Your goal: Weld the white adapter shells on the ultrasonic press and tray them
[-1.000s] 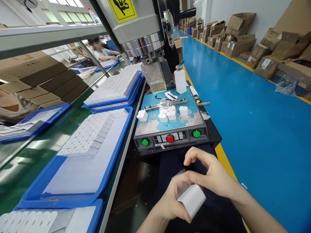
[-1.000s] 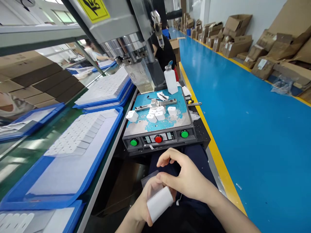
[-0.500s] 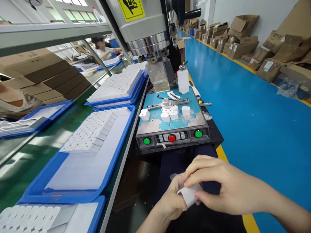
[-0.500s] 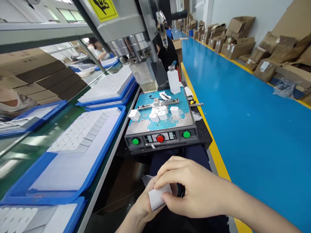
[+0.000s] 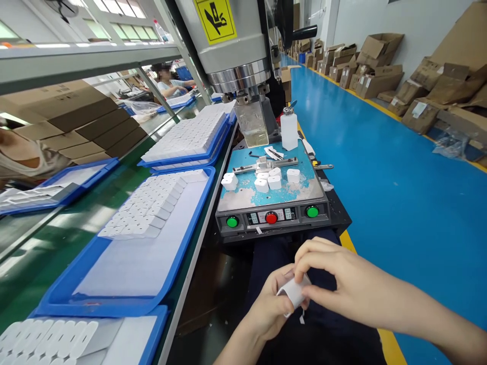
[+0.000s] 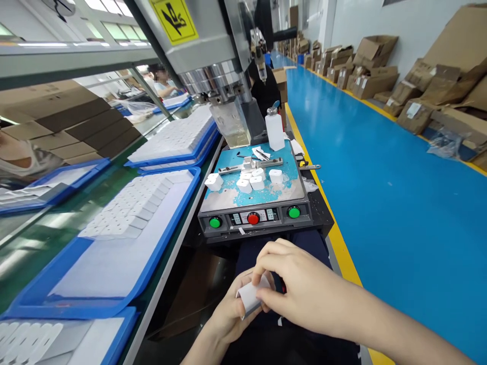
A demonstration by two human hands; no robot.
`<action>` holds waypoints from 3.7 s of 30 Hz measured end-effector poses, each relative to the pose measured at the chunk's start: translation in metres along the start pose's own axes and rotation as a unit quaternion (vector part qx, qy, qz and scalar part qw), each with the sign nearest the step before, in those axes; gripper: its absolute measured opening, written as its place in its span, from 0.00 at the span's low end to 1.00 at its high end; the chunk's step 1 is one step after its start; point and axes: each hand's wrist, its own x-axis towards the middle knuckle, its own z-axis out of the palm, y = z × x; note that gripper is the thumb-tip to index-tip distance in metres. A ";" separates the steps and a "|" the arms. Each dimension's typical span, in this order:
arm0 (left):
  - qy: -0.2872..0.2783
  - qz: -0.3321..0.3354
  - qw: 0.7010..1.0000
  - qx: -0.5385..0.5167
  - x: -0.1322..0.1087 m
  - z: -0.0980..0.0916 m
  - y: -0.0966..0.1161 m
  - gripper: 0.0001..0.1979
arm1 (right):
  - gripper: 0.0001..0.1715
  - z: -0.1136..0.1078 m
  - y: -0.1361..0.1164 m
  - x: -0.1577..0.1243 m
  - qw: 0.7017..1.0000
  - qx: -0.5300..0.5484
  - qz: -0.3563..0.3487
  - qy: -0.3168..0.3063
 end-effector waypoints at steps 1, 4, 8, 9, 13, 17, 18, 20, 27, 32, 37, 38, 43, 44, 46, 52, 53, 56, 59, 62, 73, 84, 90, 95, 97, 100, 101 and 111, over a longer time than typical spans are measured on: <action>0.002 0.000 1.000 0.006 0.000 -0.001 0.000 0.29 | 0.06 -0.001 -0.001 0.000 1.000 -0.006 0.007 -0.005; 0.003 -0.007 1.000 0.019 -0.001 -0.002 0.000 0.29 | 0.06 -0.004 -0.003 0.001 0.999 -0.019 0.019 -0.024; 0.001 -0.026 0.999 0.022 -0.002 -0.004 -0.003 0.30 | 0.05 -0.009 -0.006 0.002 0.998 -0.021 0.031 -0.055; -0.001 -0.027 0.999 0.022 -0.003 -0.005 -0.003 0.30 | 0.05 -0.010 -0.006 0.002 0.997 -0.019 0.033 -0.061; -0.007 -0.020 0.999 0.025 -0.003 -0.005 -0.004 0.29 | 0.05 -0.009 -0.004 0.004 0.998 -0.011 0.030 -0.060; 0.002 -0.011 1.000 0.027 -0.003 -0.006 -0.003 0.28 | 0.05 -0.004 0.000 0.005 0.999 -0.022 0.013 -0.028; 0.006 -0.011 1.000 0.029 -0.003 -0.006 -0.003 0.28 | 0.05 -0.003 0.001 0.005 0.999 -0.029 0.008 -0.022; 0.016 -0.010 0.999 0.033 -0.003 -0.006 -0.002 0.27 | 0.06 0.000 0.003 0.005 0.999 -0.046 0.002 -0.012; 0.032 -0.030 0.998 0.041 -0.001 -0.008 0.000 0.26 | 0.06 0.002 0.006 0.009 0.998 -0.065 0.019 -0.010; 0.032 -0.044 0.997 0.046 -0.001 -0.012 -0.001 0.28 | 0.05 -0.001 0.011 0.011 0.997 -0.063 0.023 -0.031; 0.023 -0.060 0.996 0.068 -0.002 -0.015 -0.003 0.27 | 0.04 -0.008 0.009 0.012 0.995 -0.044 0.034 -0.087; 0.020 -0.063 0.995 0.071 -0.002 -0.015 -0.004 0.27 | 0.03 -0.011 0.008 0.012 0.993 -0.038 0.039 -0.106; -0.001 -0.069 0.994 0.079 -0.001 -0.014 -0.006 0.25 | 0.01 -0.021 0.007 0.017 0.982 -0.006 0.055 -0.180; -0.002 -0.070 0.994 0.078 -0.001 -0.014 -0.007 0.26 | 0.01 -0.021 0.008 0.018 0.981 -0.001 0.052 -0.185; 0.001 -0.074 0.995 0.073 0.000 -0.015 -0.008 0.26 | 0.01 -0.021 0.013 0.019 0.981 0.004 0.041 -0.190; 0.013 -0.075 0.996 0.039 0.003 -0.016 -0.008 0.26 | 0.04 -0.018 0.018 0.017 0.987 -0.006 0.024 -0.161; 0.014 -0.074 0.997 0.032 0.004 -0.015 -0.008 0.26 | 0.04 -0.018 0.017 0.016 0.988 -0.009 0.026 -0.151; 0.013 -0.077 0.997 0.012 0.005 -0.015 -0.006 0.27 | 0.05 -0.020 0.013 0.015 0.991 -0.015 0.027 -0.128; 0.011 -0.073 0.997 -0.003 0.006 -0.017 -0.005 0.25 | 0.05 -0.021 0.012 0.014 0.994 -0.017 0.015 -0.110; 0.011 -0.068 0.998 -0.011 0.007 -0.018 -0.004 0.25 | 0.05 -0.018 0.018 0.014 0.996 -0.025 0.000 -0.091; 0.023 -0.076 0.997 -0.012 0.007 -0.018 -0.006 0.26 | 0.07 0.000 0.037 0.014 0.999 0.021 0.029 -0.033; 0.020 -0.059 0.998 -0.033 0.010 -0.017 -0.010 0.29 | 0.13 0.044 0.063 0.016 0.969 0.200 0.036 0.140; 0.143 0.071 0.973 0.168 0.007 -0.009 -0.009 0.25 | 0.15 0.047 0.072 0.019 0.940 0.210 0.014 0.269; 0.243 0.267 0.796 0.486 0.005 -0.013 -0.006 0.18 | 0.19 0.057 0.074 0.016 0.941 0.290 0.099 0.141; 0.238 0.306 0.739 0.551 0.005 -0.016 -0.004 0.17 | 0.21 0.061 0.073 0.016 0.943 0.296 0.106 0.105; 0.231 0.328 0.696 0.596 0.006 -0.019 -0.003 0.16 | 0.24 0.063 0.071 0.019 0.942 0.301 0.102 0.109; 0.229 0.326 0.689 0.605 0.006 -0.019 -0.003 0.15 | 0.25 0.063 0.071 0.020 0.942 0.302 0.100 0.108; 0.216 0.263 0.727 0.596 0.009 -0.020 -0.006 0.14 | 0.26 0.054 0.073 0.022 0.950 0.283 0.080 0.101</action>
